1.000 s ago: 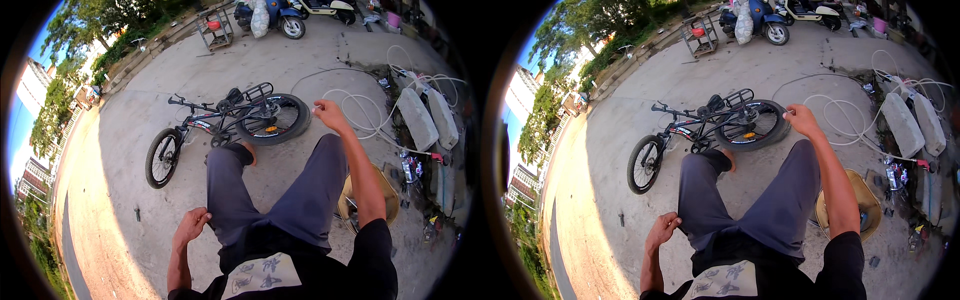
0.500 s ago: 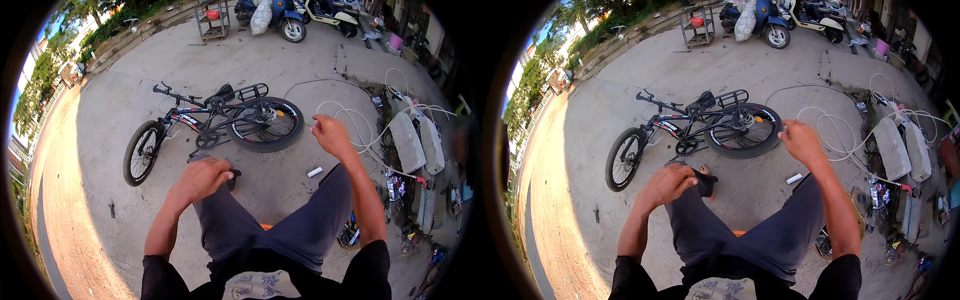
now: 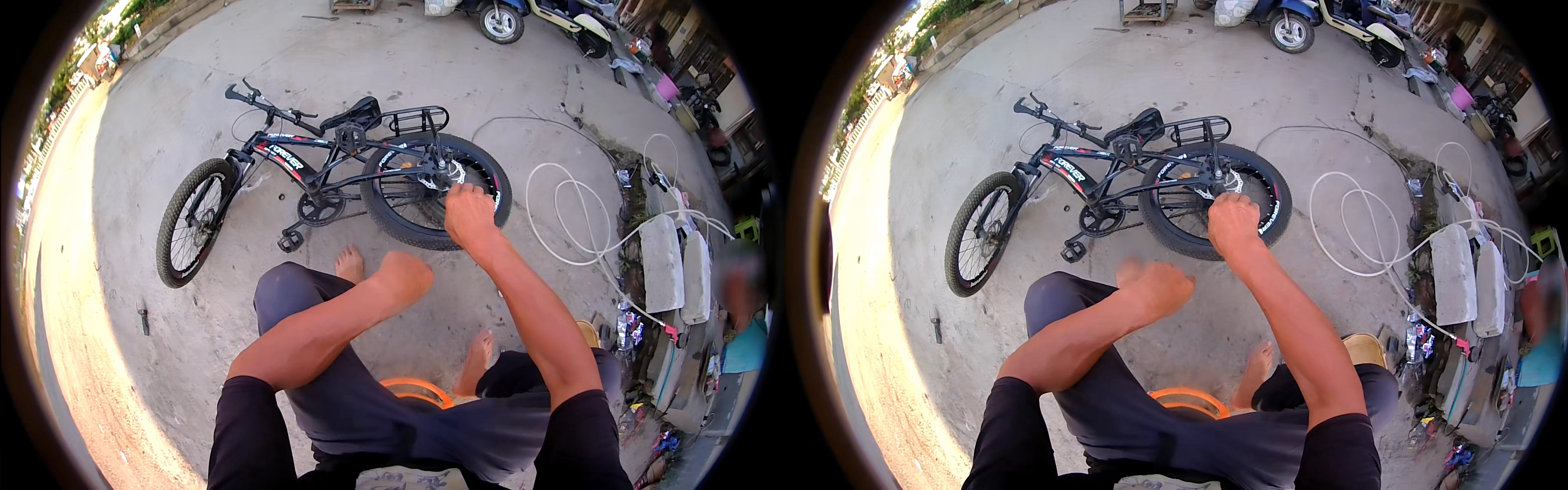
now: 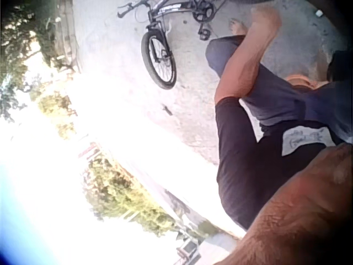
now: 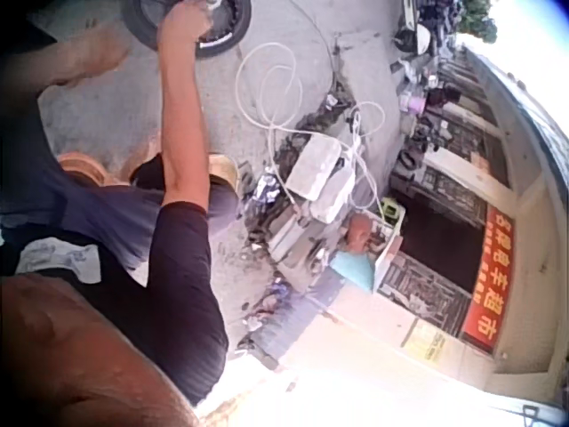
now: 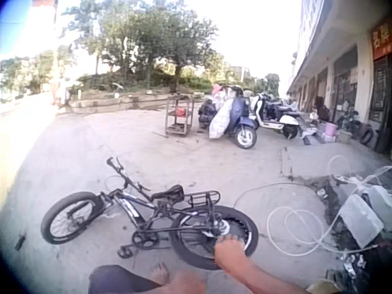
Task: The person uses a tire lever to pry the tire off a bicycle wheel, removes the inner tube, and then uses a hand pump to inflate the inner tube while holding it.
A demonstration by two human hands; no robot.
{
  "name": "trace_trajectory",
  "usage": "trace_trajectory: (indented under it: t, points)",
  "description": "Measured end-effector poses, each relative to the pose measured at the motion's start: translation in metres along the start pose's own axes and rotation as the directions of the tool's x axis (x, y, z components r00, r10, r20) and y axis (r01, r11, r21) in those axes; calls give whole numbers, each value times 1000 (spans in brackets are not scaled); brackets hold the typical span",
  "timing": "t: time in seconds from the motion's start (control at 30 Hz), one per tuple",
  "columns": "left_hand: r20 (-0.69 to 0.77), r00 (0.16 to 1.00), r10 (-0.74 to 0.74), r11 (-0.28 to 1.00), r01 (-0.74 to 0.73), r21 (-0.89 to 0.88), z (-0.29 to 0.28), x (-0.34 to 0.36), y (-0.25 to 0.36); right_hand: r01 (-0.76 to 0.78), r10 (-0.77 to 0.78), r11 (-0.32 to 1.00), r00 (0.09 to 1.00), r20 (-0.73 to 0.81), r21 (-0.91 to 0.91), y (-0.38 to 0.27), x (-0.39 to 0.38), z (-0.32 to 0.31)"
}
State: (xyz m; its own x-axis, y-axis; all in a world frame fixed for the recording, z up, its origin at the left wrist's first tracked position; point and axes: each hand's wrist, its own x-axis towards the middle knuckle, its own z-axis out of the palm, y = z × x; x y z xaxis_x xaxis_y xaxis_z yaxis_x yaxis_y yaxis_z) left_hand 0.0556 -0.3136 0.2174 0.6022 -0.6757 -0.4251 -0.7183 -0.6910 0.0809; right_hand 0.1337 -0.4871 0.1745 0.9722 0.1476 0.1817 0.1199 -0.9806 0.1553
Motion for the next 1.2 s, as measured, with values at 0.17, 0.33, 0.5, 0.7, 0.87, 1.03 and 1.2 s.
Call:
trace_trajectory:
  t: [0.17,0.33,0.5,0.7,0.87,1.03,1.2]
  points:
    - [-146,961,236,964,-250,-88,28,41,7,-101,99,995,903,417,-17,-3,35,30]
    - [-167,921,352,932,-361,-25,30,66,-16,-80,58,995,943,329,56,9,30,42]
    - [-43,962,268,948,-255,190,22,79,-43,78,-126,978,961,245,195,104,26,66]
    - [-15,975,222,962,-217,167,22,86,-42,199,-251,943,952,177,265,174,33,98]
    - [3,976,218,974,-218,70,34,78,-44,84,-115,984,973,201,156,198,42,127]
    - [106,987,120,983,-133,129,29,71,-52,-651,783,576,613,-104,495,171,23,195]
    - [107,981,163,980,-174,95,28,85,-53,-547,713,-512,160,683,662,76,-46,206]
